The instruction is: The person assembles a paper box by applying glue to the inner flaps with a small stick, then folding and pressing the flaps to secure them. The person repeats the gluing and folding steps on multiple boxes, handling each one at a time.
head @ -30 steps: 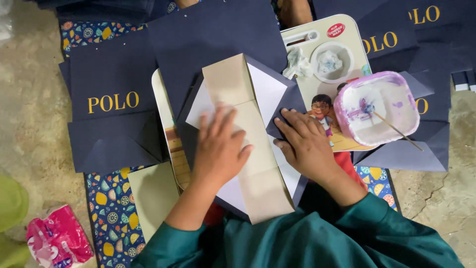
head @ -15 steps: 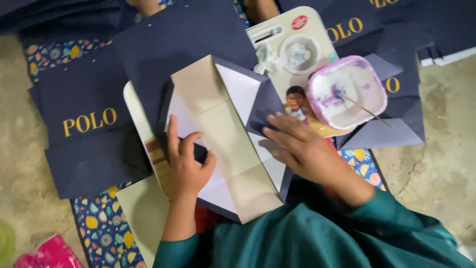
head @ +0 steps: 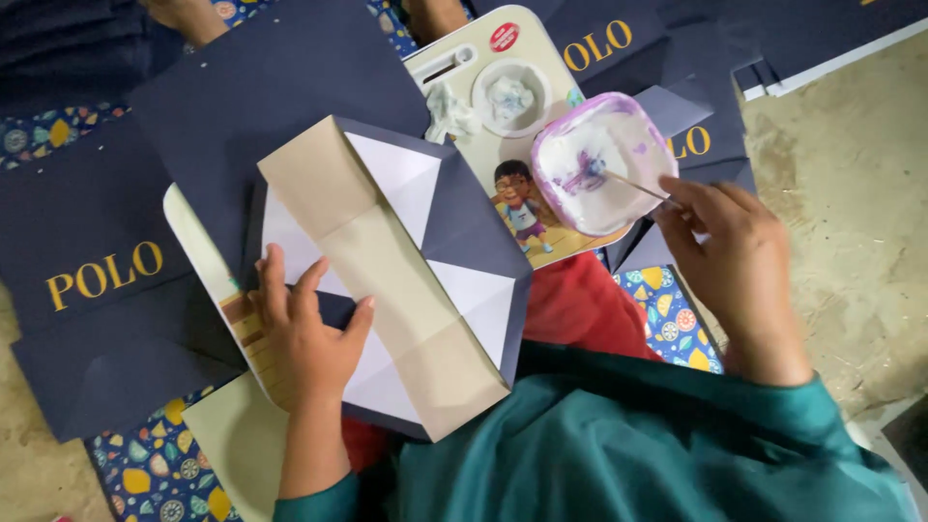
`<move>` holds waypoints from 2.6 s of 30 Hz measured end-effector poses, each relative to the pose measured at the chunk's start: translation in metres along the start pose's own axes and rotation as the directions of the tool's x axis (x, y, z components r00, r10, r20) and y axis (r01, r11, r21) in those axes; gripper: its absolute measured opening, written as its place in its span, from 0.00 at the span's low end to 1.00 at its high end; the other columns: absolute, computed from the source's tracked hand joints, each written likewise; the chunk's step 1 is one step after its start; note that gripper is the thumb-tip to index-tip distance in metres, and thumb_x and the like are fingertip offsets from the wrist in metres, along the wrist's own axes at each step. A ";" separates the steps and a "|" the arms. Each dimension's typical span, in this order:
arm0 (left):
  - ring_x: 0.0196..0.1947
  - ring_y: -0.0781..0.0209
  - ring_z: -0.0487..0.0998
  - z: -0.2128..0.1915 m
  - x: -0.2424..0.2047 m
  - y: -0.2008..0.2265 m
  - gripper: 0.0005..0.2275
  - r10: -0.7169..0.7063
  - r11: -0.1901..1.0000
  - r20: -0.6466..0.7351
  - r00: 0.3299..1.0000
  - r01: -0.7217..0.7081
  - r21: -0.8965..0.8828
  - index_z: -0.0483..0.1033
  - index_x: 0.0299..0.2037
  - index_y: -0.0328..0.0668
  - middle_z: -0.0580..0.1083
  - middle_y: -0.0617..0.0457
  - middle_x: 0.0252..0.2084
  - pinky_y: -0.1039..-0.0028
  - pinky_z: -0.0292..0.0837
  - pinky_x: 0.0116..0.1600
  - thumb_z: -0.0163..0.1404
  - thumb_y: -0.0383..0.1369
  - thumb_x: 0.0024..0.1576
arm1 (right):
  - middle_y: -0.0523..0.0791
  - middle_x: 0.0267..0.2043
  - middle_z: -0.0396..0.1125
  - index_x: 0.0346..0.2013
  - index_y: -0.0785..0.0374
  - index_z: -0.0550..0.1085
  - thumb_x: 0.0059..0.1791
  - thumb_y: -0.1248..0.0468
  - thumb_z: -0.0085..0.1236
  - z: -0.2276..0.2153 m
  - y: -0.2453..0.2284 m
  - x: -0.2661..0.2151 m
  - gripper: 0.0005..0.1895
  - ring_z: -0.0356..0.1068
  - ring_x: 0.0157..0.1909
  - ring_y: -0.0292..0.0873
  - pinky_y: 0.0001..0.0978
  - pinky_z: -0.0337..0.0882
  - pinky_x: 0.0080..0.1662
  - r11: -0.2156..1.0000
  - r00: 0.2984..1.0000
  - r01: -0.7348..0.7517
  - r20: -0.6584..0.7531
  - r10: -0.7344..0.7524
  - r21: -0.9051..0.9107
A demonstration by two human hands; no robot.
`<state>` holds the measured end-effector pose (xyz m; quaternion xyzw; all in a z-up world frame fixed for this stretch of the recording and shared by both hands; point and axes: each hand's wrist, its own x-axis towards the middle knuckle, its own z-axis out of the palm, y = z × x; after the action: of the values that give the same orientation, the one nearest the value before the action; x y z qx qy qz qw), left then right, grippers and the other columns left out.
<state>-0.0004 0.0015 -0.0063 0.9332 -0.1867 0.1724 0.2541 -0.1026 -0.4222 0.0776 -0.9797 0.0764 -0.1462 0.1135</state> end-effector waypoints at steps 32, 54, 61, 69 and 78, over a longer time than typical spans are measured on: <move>0.78 0.49 0.55 -0.001 -0.011 -0.020 0.03 -0.145 0.938 -0.015 0.989 0.133 -0.320 0.70 0.36 0.50 0.51 0.43 0.80 0.63 0.38 0.80 0.46 0.29 0.56 | 0.56 0.35 0.71 0.41 0.75 0.76 0.63 0.81 0.53 0.049 0.007 0.059 0.08 0.70 0.35 0.52 0.42 0.72 0.46 0.805 0.916 0.167 -0.391 0.086 0.569; 0.33 0.60 0.63 -0.019 -0.018 -0.061 0.05 -0.106 0.665 -0.089 0.990 0.004 -0.747 0.69 0.34 0.45 0.59 0.53 0.35 0.69 0.64 0.50 0.47 0.34 0.58 | 0.51 0.32 0.75 0.42 0.68 0.79 0.56 0.71 0.57 0.103 -0.249 0.070 0.04 0.75 0.35 0.42 0.36 0.77 0.42 0.314 0.926 0.140 -0.012 -0.377 0.939; 0.33 0.62 0.61 -0.022 -0.017 -0.060 0.06 -0.104 0.615 -0.104 0.989 -0.018 -0.788 0.66 0.33 0.45 0.57 0.55 0.33 0.72 0.62 0.47 0.46 0.35 0.59 | 0.51 0.33 0.74 0.29 0.68 0.72 0.52 0.74 0.59 0.119 -0.264 0.054 0.08 0.75 0.33 0.57 0.43 0.75 0.36 0.432 0.824 0.455 -0.184 -0.535 0.779; 0.34 0.60 0.63 -0.017 -0.020 -0.066 0.06 -0.122 0.594 -0.068 0.990 0.018 -0.805 0.68 0.34 0.44 0.57 0.55 0.33 0.70 0.63 0.48 0.47 0.36 0.58 | 0.45 0.36 0.76 0.28 0.62 0.74 0.52 0.71 0.56 0.090 -0.254 -0.002 0.07 0.77 0.34 0.51 0.37 0.77 0.37 0.413 0.757 0.449 -0.092 -0.647 0.793; 0.35 0.61 0.62 -0.032 -0.011 -0.051 0.05 -0.076 0.599 -0.113 0.991 -0.045 -0.800 0.64 0.34 0.46 0.56 0.55 0.34 0.69 0.61 0.48 0.44 0.35 0.61 | 0.49 0.38 0.76 0.28 0.68 0.72 0.53 0.75 0.58 0.105 -0.257 0.051 0.09 0.75 0.36 0.56 0.41 0.75 0.38 0.434 0.779 0.544 -0.240 -0.579 0.718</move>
<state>0.0047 0.0626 -0.0058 0.7082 -0.2183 0.1309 0.6585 0.0079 -0.1629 0.0562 -0.8107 -0.3236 -0.1725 0.4564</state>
